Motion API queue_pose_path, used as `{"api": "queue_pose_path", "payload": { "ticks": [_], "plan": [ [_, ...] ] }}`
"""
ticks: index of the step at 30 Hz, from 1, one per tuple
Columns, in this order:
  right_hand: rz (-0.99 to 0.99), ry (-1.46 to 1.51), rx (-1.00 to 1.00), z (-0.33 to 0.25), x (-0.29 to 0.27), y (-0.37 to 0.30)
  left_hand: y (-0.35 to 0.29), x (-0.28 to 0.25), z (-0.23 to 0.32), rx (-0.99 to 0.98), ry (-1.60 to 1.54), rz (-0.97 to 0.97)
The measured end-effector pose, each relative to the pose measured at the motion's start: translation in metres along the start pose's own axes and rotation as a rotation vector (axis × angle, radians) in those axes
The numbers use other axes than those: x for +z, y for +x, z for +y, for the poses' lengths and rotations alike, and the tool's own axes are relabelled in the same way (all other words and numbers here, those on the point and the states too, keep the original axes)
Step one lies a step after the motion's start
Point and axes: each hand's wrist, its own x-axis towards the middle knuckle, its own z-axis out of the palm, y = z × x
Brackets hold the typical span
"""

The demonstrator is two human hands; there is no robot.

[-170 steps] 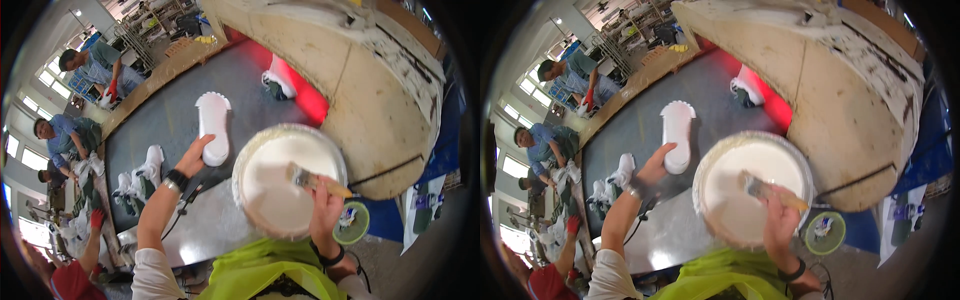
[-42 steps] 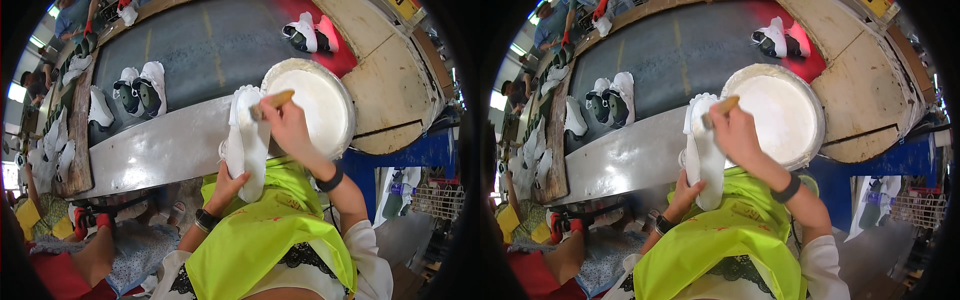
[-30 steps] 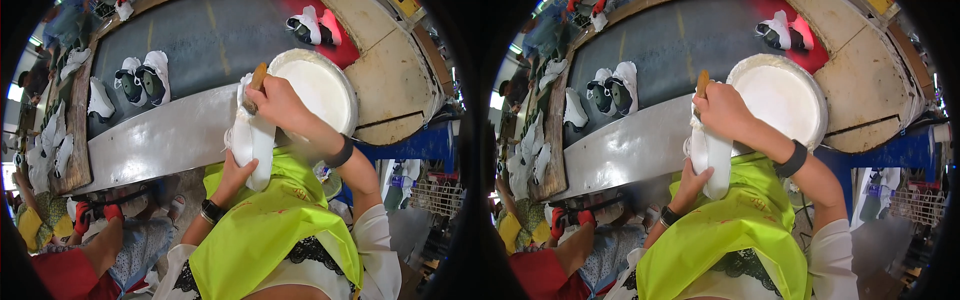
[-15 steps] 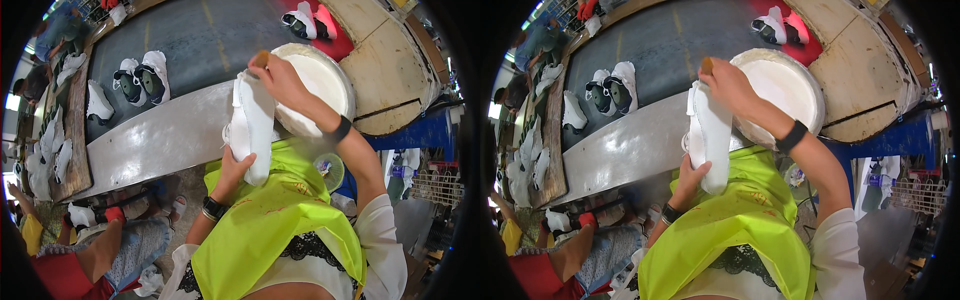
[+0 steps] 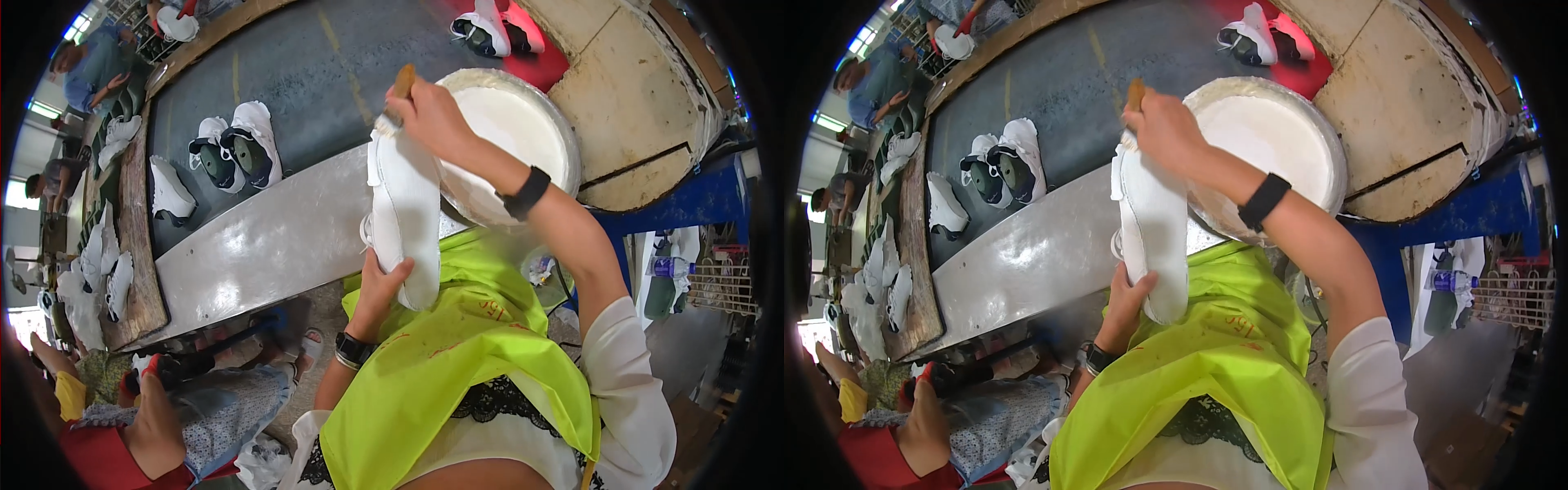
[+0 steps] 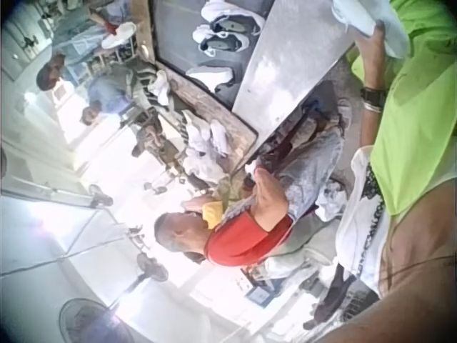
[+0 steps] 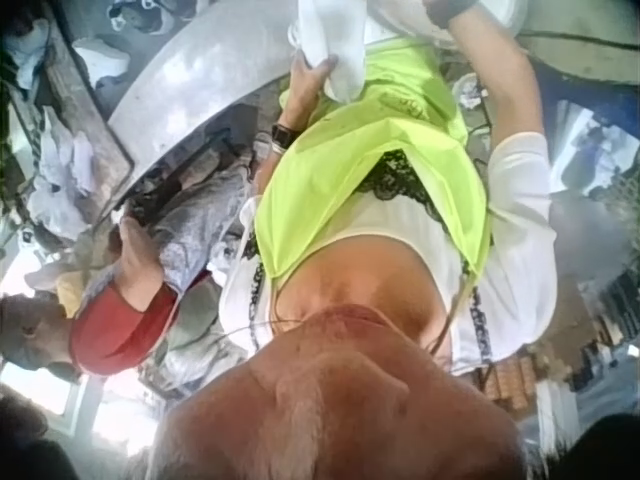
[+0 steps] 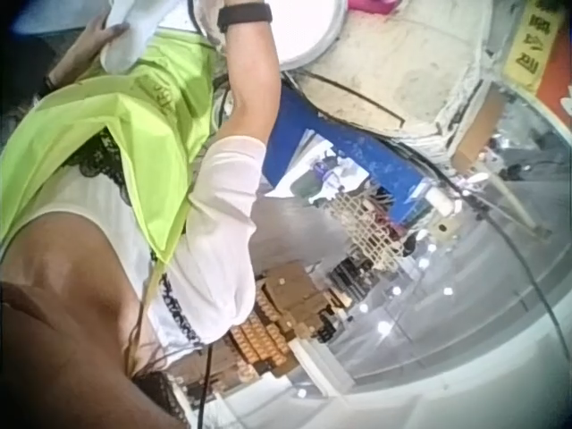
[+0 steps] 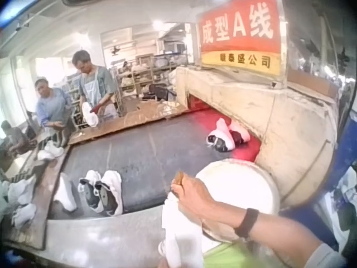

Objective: Applying white adhesive to the bottom of shoe soles using a brush.

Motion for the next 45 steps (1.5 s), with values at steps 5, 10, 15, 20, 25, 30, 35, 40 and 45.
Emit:
{"api": "queue_pose_path", "payload": {
  "ticks": [5,10,15,20,25,30,35,40,45],
  "plan": [
    [0.091,-0.001,0.107,0.008,-0.008,-0.041,-0.006,-0.013,-0.002,-0.046,-0.075,-0.033],
    [0.099,0.074,0.259,-0.007,-0.018,-0.110,-0.002,-0.023,0.000,-0.077,-0.247,-0.107],
    [0.110,0.134,0.206,-0.014,-0.025,-0.084,-0.003,-0.030,0.009,-0.090,-0.272,-0.143],
    [0.227,0.191,0.225,0.002,-0.001,-0.065,-0.005,-0.035,0.024,-0.078,-0.172,-0.196],
    [0.108,0.325,0.443,-0.002,-0.022,-0.105,0.029,-0.053,0.047,-0.126,-0.214,-0.038],
    [0.333,0.529,0.379,0.008,-0.071,-0.093,0.169,-0.050,0.146,-0.179,-0.009,-0.055],
    [0.411,0.605,0.464,0.033,-0.095,-0.089,0.351,0.015,0.187,-0.056,0.073,-0.153],
    [0.437,0.534,0.512,0.044,-0.112,-0.073,0.510,0.106,0.115,0.136,0.782,0.611],
    [0.391,0.490,0.547,0.055,-0.111,-0.070,0.532,0.039,0.106,0.105,1.059,0.105]
  ]
}}
